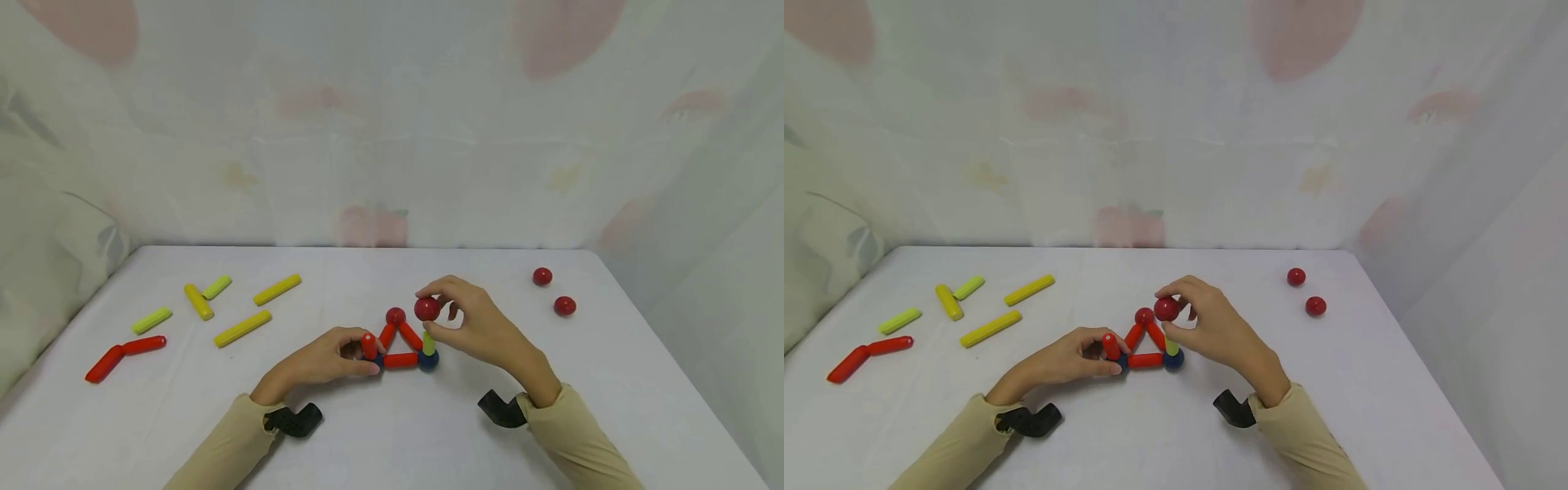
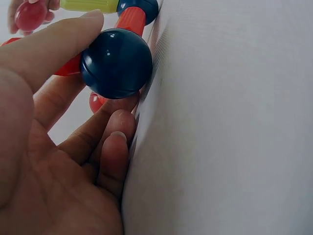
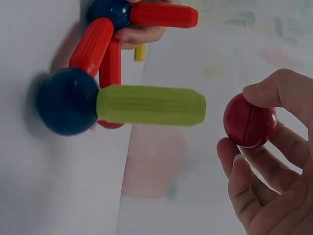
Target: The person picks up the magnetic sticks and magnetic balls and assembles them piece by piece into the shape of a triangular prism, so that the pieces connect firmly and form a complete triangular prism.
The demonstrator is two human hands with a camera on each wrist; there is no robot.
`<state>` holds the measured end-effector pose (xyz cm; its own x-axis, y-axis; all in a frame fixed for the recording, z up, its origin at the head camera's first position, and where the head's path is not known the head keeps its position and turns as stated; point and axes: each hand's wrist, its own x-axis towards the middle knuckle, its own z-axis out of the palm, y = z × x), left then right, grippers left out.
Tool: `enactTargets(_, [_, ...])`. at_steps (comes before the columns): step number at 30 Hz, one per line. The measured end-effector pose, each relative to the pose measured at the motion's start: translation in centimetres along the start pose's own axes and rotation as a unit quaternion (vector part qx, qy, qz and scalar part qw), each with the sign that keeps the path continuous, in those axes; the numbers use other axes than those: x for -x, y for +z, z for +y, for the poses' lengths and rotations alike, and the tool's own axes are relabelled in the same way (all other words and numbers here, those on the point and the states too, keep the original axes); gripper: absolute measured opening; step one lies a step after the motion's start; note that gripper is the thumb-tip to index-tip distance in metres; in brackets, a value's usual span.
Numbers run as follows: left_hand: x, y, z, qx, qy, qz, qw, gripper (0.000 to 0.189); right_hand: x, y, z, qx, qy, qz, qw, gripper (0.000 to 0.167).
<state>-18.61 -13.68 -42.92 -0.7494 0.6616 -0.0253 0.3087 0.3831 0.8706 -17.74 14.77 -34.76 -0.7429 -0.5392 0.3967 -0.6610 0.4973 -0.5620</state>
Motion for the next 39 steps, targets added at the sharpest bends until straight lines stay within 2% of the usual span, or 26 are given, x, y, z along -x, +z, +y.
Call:
enactTargets(7, [-0.1, 0.2, 0.1, 0.001, 0.003, 0.001, 1.0000, 0.011, -0.8, 0.7, -0.7, -0.002, -0.023, -0.013, 0.9996, 0.040])
enactTargets(15, [0.0, 0.2, 0.2, 0.002, 0.003, 0.010, 0.9999, 0.008, -1.5, 1.8, -1.5, -0.036, -0.041, -0.033, 0.9980, 0.039])
enactTargets(20, [0.0, 0.3, 0.3, -0.006, 0.004, 0.017, 0.9998, 0.013, -1.9, 2.6, -1.9, -0.038, -0.051, -0.054, 0.9965, 0.039])
enactTargets(28, [0.1, 0.3, 0.4, 0.000, -0.015, 0.016, 0.9997, 0.013, -2.3, 3.6, -2.4, -0.049, -0.066, -0.063, 0.9946, 0.037])
enactTargets(33, [0.1, 0.3, 0.4, 0.008, -0.021, 0.012, 0.9997, 0.011, -2.4, 3.8, -2.7, -0.052, -0.069, -0.072, 0.9937, 0.036])
enactTargets(39, [-0.1, 0.5, 0.3, 0.018, -0.013, 0.012, 0.9997, 0.016, -2.4, 4.2, -2.7, -0.053, -0.055, -0.084, 0.9935, 0.036])
